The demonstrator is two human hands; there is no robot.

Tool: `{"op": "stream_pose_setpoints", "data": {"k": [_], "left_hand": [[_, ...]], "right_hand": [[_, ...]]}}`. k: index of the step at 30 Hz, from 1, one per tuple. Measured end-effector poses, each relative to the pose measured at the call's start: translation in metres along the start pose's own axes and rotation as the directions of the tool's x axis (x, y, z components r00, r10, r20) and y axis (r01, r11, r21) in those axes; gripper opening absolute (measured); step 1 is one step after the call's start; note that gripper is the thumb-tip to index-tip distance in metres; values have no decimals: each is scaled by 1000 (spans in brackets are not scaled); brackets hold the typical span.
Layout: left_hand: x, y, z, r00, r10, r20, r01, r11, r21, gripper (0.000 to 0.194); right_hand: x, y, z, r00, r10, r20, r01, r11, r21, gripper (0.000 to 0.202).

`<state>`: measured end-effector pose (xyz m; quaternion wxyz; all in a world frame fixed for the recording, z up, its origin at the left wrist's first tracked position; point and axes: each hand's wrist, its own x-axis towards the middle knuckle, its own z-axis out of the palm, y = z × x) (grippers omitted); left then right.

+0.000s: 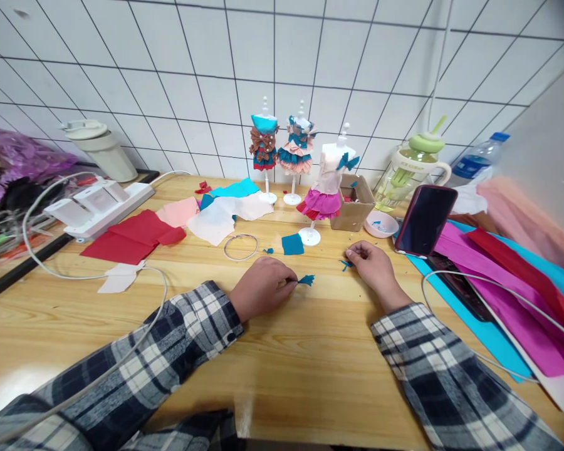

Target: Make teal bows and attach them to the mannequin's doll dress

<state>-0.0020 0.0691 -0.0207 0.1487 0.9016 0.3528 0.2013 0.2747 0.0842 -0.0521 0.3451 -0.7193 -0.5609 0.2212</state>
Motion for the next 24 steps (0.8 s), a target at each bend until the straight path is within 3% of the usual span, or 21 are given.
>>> {"op": "stream_pose_setpoints", "data": {"k": [2,5,7,9,11,15,20,24], "left_hand": [[0,1,0,998,-63,-13,63,998,-21,15],[0,1,1,980,-199,-19,196,975,-102,14],[0,1,2,962,-274,-12,268,946,-182,15],[0,2,4,948,-320,-8,308,919,-245,17],[1,3,5,942,-336,-12,321,907,-274,18],[1,11,7,944,-328,-32,307,910,-279,14],[1,18,6,946,-317,-68,284,912,-296,12],[1,16,5,941,-323,-98,282,912,-299,13]], "right_hand": [[-5,-7,-6,995,-56,-85,61,996,63,24],[-23,-28,-13,951,-225,-210,235,972,23,24],[-40,-45,-11,953,-302,-31,302,936,178,25],[-58,-59,-2,916,-315,247,219,911,348,23],[-71,-67,11,872,-270,410,90,909,407,22],[-81,-70,31,906,-141,398,-56,894,445,25],[-78,-69,32,930,-99,353,-53,916,397,28],[-77,-69,29,905,-144,400,-42,905,422,23]]}}
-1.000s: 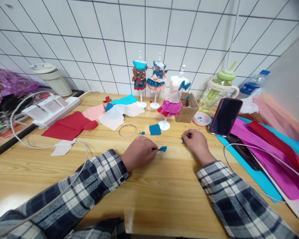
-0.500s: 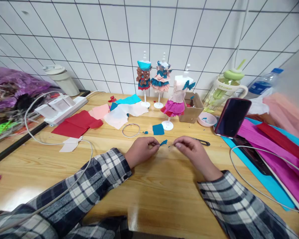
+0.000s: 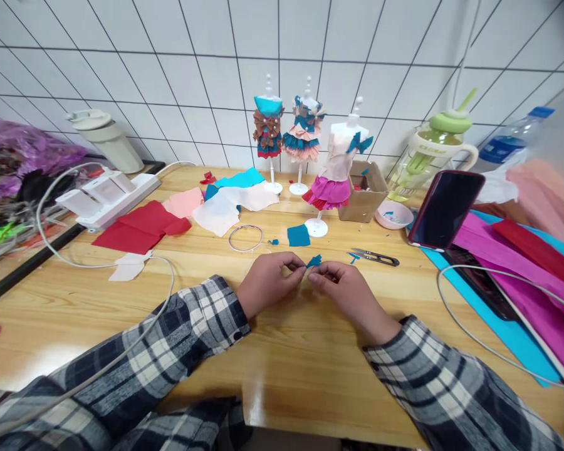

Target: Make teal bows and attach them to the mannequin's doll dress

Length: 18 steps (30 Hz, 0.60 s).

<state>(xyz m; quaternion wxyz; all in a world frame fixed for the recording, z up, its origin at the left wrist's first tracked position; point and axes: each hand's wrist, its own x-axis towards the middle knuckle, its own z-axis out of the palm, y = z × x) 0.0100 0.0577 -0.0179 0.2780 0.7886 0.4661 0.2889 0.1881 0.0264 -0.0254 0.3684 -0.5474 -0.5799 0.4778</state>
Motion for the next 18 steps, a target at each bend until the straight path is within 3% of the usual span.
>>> {"op": "stream_pose_setpoints", "data": {"k": [7,18], "left_hand": [[1,-4,0,999,-29,14,30,999,-17,13],[-1,-1,0,1000,-23,20,24,999,-36,14]], "right_hand": [[0,2,0,993,-107,42,105,993,53,15],[1,2,2,999,-18,-39,15,997,-82,28]]}}
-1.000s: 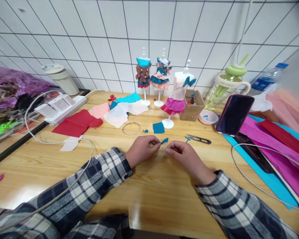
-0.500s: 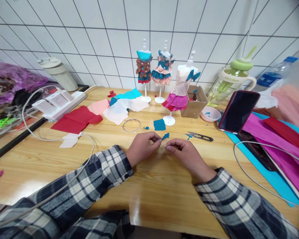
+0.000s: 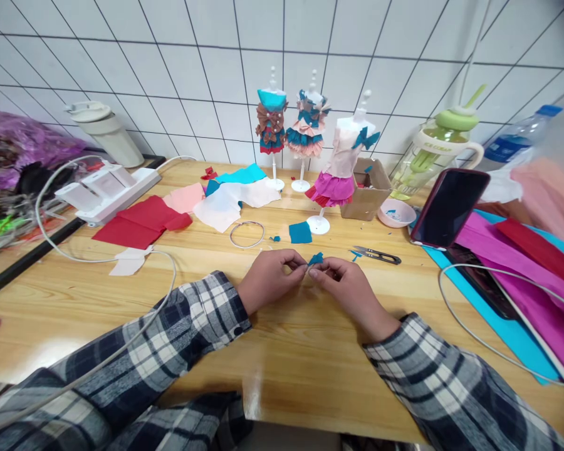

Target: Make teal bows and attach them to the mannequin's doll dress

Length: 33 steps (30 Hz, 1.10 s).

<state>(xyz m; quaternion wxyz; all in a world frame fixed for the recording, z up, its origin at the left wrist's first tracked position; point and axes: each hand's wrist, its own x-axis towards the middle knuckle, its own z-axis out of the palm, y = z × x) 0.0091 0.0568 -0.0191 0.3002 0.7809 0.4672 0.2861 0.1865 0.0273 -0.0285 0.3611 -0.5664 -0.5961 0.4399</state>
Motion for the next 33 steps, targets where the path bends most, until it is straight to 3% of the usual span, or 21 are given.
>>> {"op": "stream_pose_setpoints", "data": {"k": [13,19,33], "left_hand": [[-2,5,-2,999,44,16,-44,999,-6,13],[3,1,-4,998,-38,-53,39,999,12,12],[-3,4,-1,992,117,-41,-114,991,73,12]], "right_hand": [[3,2,0,999,-13,-31,12,1000,-23,24],[0,2,-3,998,-38,47,34,996,85,26],[1,-1,1,998,28,-63,-27,999,19,26]]}}
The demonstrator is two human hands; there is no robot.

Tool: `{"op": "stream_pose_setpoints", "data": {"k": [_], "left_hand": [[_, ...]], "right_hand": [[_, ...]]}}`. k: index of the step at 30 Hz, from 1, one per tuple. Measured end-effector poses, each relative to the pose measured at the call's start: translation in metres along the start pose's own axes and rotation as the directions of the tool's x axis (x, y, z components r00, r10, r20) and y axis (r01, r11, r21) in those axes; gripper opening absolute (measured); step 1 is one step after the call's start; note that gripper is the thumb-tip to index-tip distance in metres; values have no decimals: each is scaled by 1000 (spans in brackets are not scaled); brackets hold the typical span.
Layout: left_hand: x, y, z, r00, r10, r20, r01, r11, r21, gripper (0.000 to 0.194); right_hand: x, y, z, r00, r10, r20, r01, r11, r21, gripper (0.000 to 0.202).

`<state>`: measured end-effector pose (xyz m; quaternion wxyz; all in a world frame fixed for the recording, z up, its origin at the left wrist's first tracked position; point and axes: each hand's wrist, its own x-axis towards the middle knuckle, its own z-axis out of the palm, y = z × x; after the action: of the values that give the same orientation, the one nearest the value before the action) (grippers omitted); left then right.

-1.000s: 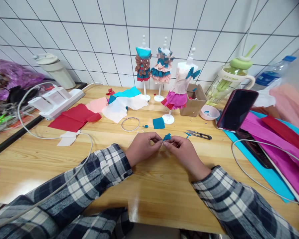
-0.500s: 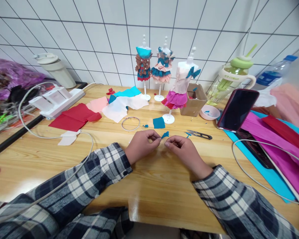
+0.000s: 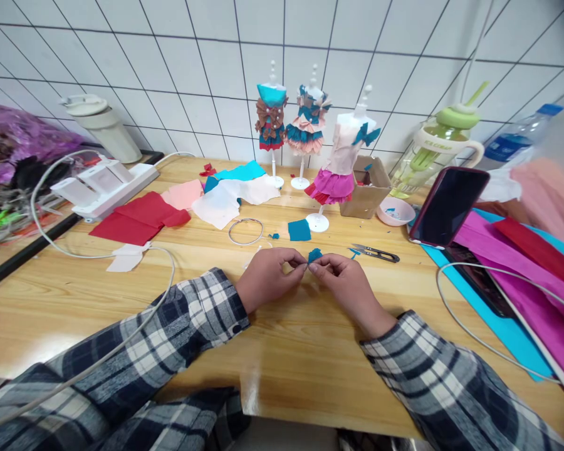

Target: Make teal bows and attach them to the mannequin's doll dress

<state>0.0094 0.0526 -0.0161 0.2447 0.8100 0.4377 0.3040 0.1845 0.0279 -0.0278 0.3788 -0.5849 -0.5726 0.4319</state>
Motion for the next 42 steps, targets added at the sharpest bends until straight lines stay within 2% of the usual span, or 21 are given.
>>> {"op": "stream_pose_setpoints", "data": {"k": [6,10,14,17,19,23,25,32,36,42], "left_hand": [[1,-1,-2,995,101,20,-102,992,78,16],[2,-3,-4,983,173,53,-172,985,-18,19],[1,-2,-5,995,101,-13,-102,988,-117,17],[0,-1,-6,997,79,-3,-78,981,-176,40],[0,-1,-7,999,40,14,-36,976,-217,48],[2,-1,-9,997,-36,72,49,982,-185,33],[3,-2,-9,997,-4,83,14,993,-121,27],[3,-6,-5,983,186,-3,-185,982,44,19],[4,-8,-5,974,226,30,-228,973,47,18],[5,-10,-6,966,257,29,-256,966,-34,19]], "right_hand": [[2,4,-1,1000,-7,27,7,1000,13,25],[0,5,0,999,-23,44,23,1000,17,23],[-1,5,1,1000,-21,3,21,999,33,24],[-1,4,1,1000,-3,-22,5,997,82,26],[-1,4,0,999,-10,-41,14,996,92,26],[-2,3,-1,997,-40,-68,45,997,61,25],[-3,3,-1,996,-47,-79,50,998,32,25],[-3,4,0,996,-57,-63,58,998,16,25],[-4,2,1,995,-75,-66,75,997,3,23],[-6,-1,2,991,-103,-89,96,992,-76,27]]}}
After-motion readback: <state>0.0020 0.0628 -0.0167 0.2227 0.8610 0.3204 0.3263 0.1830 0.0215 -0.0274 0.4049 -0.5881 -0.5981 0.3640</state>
